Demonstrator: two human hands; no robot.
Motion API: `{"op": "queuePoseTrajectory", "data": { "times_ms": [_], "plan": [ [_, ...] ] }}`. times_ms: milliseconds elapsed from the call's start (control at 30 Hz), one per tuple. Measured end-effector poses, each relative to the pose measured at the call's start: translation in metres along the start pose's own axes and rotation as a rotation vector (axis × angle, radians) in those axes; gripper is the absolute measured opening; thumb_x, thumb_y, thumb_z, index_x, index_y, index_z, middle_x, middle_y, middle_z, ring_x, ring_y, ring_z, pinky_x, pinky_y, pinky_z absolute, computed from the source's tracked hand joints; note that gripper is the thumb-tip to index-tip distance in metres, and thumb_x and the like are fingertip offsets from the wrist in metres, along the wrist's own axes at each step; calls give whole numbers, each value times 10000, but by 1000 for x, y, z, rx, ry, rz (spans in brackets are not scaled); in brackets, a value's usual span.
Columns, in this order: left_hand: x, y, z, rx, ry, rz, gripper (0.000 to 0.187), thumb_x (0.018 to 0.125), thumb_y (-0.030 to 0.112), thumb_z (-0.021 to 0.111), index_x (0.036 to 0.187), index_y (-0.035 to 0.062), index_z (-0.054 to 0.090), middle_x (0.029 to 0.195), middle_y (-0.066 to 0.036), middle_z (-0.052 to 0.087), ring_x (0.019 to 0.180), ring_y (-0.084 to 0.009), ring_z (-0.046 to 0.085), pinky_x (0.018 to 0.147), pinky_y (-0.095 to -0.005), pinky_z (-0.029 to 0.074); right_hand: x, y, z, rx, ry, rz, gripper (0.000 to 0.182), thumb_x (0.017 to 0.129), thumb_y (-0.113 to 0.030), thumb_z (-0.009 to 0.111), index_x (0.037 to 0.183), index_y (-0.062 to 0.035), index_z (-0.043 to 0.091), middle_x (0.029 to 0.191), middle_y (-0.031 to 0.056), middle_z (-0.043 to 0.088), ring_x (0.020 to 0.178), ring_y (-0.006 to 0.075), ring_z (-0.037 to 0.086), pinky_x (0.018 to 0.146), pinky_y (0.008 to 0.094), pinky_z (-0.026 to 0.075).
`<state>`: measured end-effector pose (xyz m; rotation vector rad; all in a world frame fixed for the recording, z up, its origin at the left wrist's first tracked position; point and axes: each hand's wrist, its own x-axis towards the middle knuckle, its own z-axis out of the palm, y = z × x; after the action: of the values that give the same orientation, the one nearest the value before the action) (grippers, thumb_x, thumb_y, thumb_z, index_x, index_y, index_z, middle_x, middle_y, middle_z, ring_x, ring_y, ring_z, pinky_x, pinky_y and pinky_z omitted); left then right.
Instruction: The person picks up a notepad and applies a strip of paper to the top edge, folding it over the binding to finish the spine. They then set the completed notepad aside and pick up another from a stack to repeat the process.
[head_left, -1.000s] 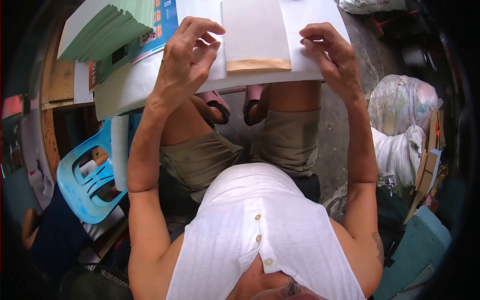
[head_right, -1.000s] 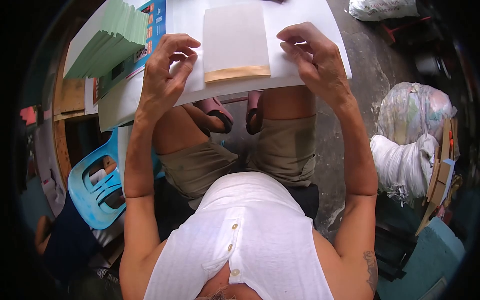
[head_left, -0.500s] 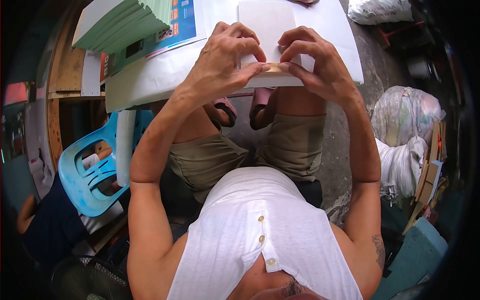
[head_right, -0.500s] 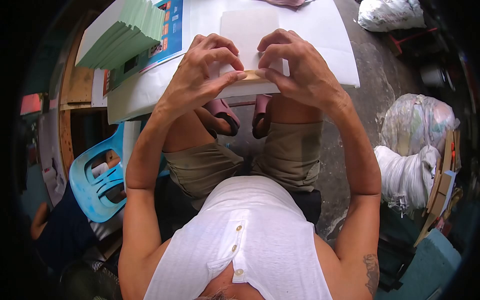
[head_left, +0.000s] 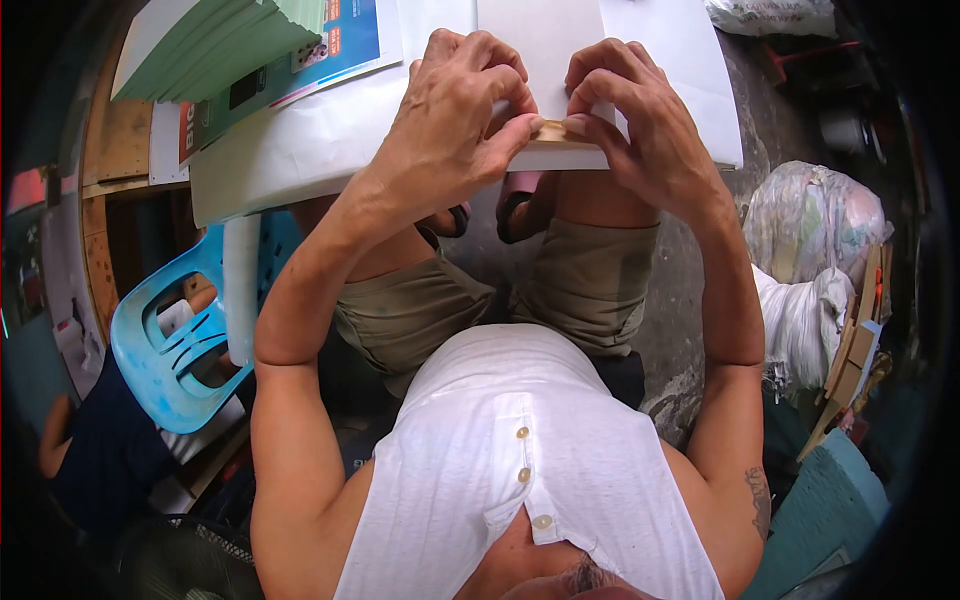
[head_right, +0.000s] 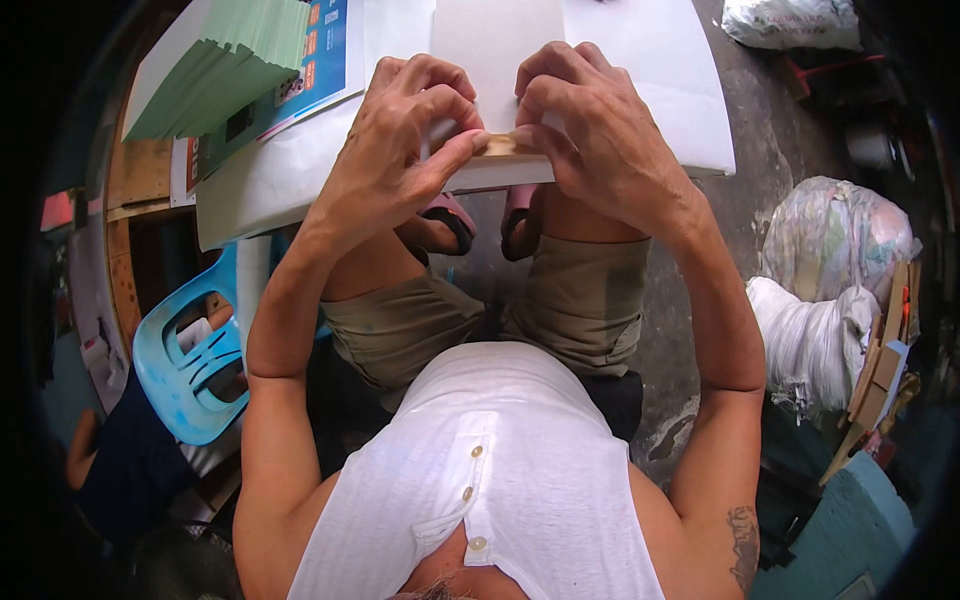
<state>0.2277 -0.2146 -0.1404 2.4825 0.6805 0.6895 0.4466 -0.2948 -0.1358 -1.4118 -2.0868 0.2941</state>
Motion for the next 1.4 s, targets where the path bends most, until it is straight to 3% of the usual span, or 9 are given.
{"op": "queuePoseTrajectory", "data": {
  "times_ms": [367,467,533,667,800,967,1133,1267,1400],
  "plan": [
    [0,-2,1,13,0,18,136,857,133,761,907,28,690,1138,-87,641,1107,-277,544,957,-405,473,-2,6,6,-37,27,-72,175,831,-28,714,945,-62,587,1072,68,596,1005,307,549,882,443,454],
    [-1,-6,1,-16,58,15,126,864,121,762,918,26,698,1168,-98,653,1116,-268,592,943,-392,509,-1,14,5,-68,134,-27,182,888,-72,717,1046,-56,627,1039,84,633,978,283,609,871,422,510],
    [0,-15,1,-75,140,-9,121,872,115,760,934,25,707,1191,-108,659,1122,-262,627,931,-380,535,-4,21,3,143,246,167,240,915,-101,719,1138,-63,639,1023,99,660,962,262,649,866,401,543],
    [-5,-13,3,-184,181,-64,390,845,363,816,1049,39,743,1160,-150,660,1143,-317,588,948,-430,509,-19,23,-10,324,282,301,360,926,-142,737,1268,-86,639,1011,122,696,949,236,698,872,379,575],
    [3,-3,16,87,191,-37,574,742,503,862,1147,119,729,1226,-122,588,1181,-326,491,965,-469,463,-23,6,-13,210,100,215,444,869,-131,795,1275,-45,637,1106,69,666,1045,175,645,969,320,519],
    [12,0,23,160,147,-121,587,704,511,877,1182,212,715,1240,-88,529,1207,-315,438,926,-498,431,-15,4,-14,240,104,238,408,800,-142,807,1168,-37,668,1051,116,657,925,231,669,861,364,547],
    [15,-19,24,128,128,-121,571,736,491,872,1197,193,713,1264,-113,542,1201,-337,464,996,-478,434,-10,17,-7,291,168,285,374,793,-115,797,1136,-17,683,1027,114,646,869,225,674,825,346,550],
    [9,-16,14,-47,117,-125,533,782,458,854,1222,193,710,1318,-130,537,1230,-335,477,1025,-460,448,-14,10,-5,168,164,218,416,794,-200,838,1135,-15,687,1038,125,649,873,235,691,812,343,570],
    [1,-4,10,46,123,-3,553,761,428,871,1234,195,704,1309,-131,530,1205,-329,484,1022,-445,452,-12,-2,2,65,189,229,512,772,-308,880,1150,-25,683,1061,130,647,898,249,704,804,354,594]
  ]
}}
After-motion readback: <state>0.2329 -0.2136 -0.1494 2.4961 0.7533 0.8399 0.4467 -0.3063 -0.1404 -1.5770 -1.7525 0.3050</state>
